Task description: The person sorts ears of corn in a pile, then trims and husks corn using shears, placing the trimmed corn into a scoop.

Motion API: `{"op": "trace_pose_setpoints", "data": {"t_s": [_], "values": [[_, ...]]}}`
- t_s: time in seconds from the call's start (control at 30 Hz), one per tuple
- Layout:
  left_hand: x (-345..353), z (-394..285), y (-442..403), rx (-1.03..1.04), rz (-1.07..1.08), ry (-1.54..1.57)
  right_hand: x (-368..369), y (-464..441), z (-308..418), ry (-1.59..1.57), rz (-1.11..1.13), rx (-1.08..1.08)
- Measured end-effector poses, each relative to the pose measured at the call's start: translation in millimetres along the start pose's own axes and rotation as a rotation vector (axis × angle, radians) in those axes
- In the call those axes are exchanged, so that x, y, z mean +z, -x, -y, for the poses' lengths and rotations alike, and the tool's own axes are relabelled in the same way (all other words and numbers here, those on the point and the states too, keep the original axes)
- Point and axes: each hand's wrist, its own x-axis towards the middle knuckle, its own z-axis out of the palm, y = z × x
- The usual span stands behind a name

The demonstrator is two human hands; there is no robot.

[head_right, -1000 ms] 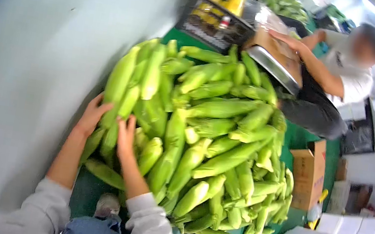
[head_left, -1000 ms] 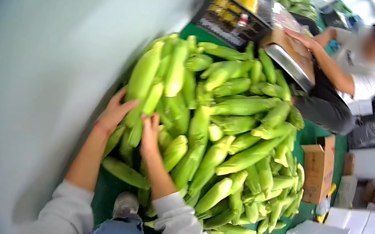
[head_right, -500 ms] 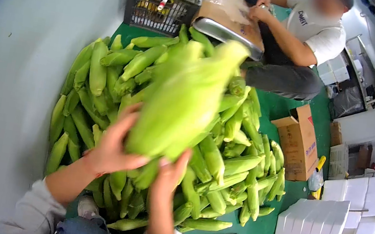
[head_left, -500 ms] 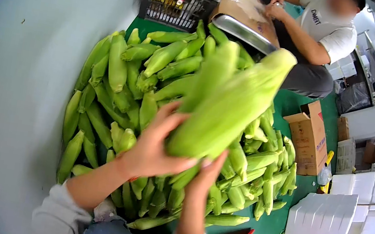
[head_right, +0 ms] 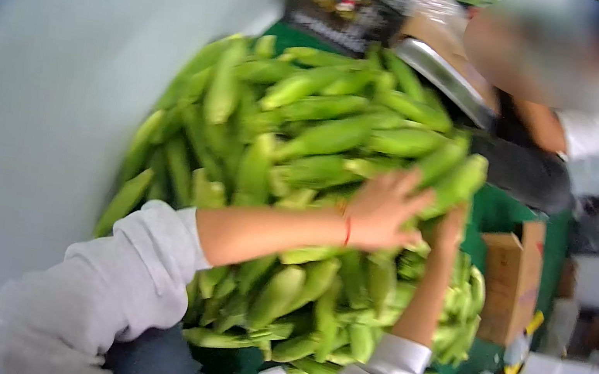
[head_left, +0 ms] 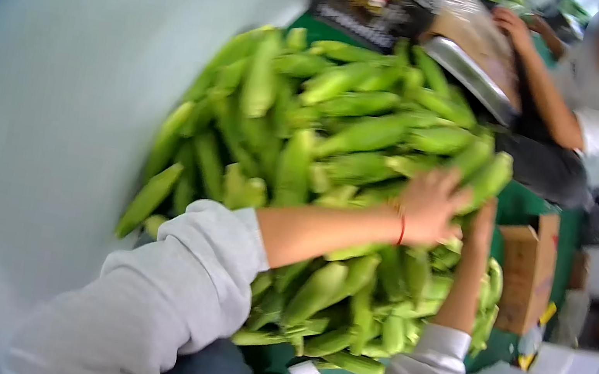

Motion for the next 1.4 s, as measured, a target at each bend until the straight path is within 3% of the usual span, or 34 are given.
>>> {"op": "trace_pose_setpoints", "data": {"t_s": [0.07,0.1,0.13,0.17,0.2,0.23,0.27,0.3,0.37,0.43,0.53,0.57,0.63,0.67,0.73,0.83,0.9,0.97,1.03,1.1,1.17,1.2,1.23,1.27,1.3,1.37,1.4], "values": [[-31.3,11.8,87.7,0.271,-0.196,0.15,2.5,14.1,-9.9,0.223,-0.102,-0.072],[-55.7,20.4,133.4,0.251,-0.173,0.123,11.1,26.2,-9.5,0.291,-0.302,-0.091],[-77.6,42.2,180.4,0.239,-0.221,0.002,14.9,35.4,-14.7,0.335,-0.318,-0.14],[-98.3,62.1,223.9,0.125,-0.273,-0.115,15.9,45.9,-19.8,0.392,-0.34,-0.183],[-117.3,84.6,267.3,-0.104,-0.264,-0.278,21.9,62.0,-23.1,0.659,-0.451,-0.356],[-133.5,108.0,305.8,-0.429,-0.209,-0.422,37.5,82.2,-25.9,0.923,-0.557,-0.54],[-151.0,115.6,334.8,-0.72,-0.218,-0.566,67.3,111.8,-26.9,0.873,-0.59,-0.728],[-161.7,131.1,368.8,-0.874,-0.171,-0.573,104.3,140.3,-39.9,0.698,-0.547,-0.805],[-163.5,158.2,412.1,-1.054,-0.073,-0.612,198.7,206.3,-85.0,0.031,-0.148,-0.526],[-164.9,173.0,428.5,-1.093,0.033,-0.681,264.6,262.2,-126.6,0.699,0.486,-0.614],[-191.5,156.5,405.7,-1.273,0.087,-0.328,339.0,326.5,-208.2,0.944,0.69,-0.591],[-191.2,157.5,412.9,-1.24,0.021,-0.233,345.9,332.1,-228.0,1.065,0.731,-0.623],[-191.9,155.0,434.3,-1.171,-0.11,-0.045,351.4,318.2,-242.8,1.168,0.859,-0.437],[-191.5,151.2,439.4,-1.193,-0.182,0.236,351.7,317.7,-247.8,1.212,0.93,-0.333],[-200.8,141.4,433.6,-1.185,-0.318,0.8,325.7,324.0,-222.3,0.973,0.881,-0.172],[-195.9,157.0,412.7,-0.988,-0.215,1.038,261.4,338.8,-194.3,0.647,0.688,0.07],[-189.0,170.1,394.0,-0.92,-0.065,1.221,211.1,352.3,-193.5,0.187,0.563,0.258],[-171.8,175.5,377.5,-0.864,0.094,1.286,186.8,360.8,-192.6,-0.058,0.271,0.329],[-142.1,169.8,365.5,-0.82,0.266,1.227,184.0,353.5,-192.9,-0.1,0.152,0.283],[-110.1,153.0,348.4,-0.729,0.239,1.146,190.8,335.9,-198.1,-0.09,0.131,0.23],[-99.5,147.1,344.6,-0.667,0.2,1.083,215.6,322.5,-205.2,0.232,0.114,0.079],[-102.5,140.3,345.3,-0.764,0.205,1.2,218.9,319.0,-213.2,0.07,0.167,0.004],[-106.6,133.7,347.9,-0.868,0.203,1.314,218.0,319.0,-202.7,0.153,0.163,-0.042],[-106.4,132.1,350.4,-0.778,0.21,1.348,218.3,321.3,-196.1,0.023,0.141,-0.033],[-108.2,130.2,348.2,-0.698,0.313,1.194,216.8,325.7,-194.9,-0.11,0.12,-0.02],[-116.5,98.2,305.1,-0.502,0.24,1.215,201.5,323.5,-172.6,0.048,0.05,-0.256],[-116.0,85.2,280.1,-0.435,0.226,1.145,189.9,313.0,-150.5,0.11,-0.01,-0.262]]}}
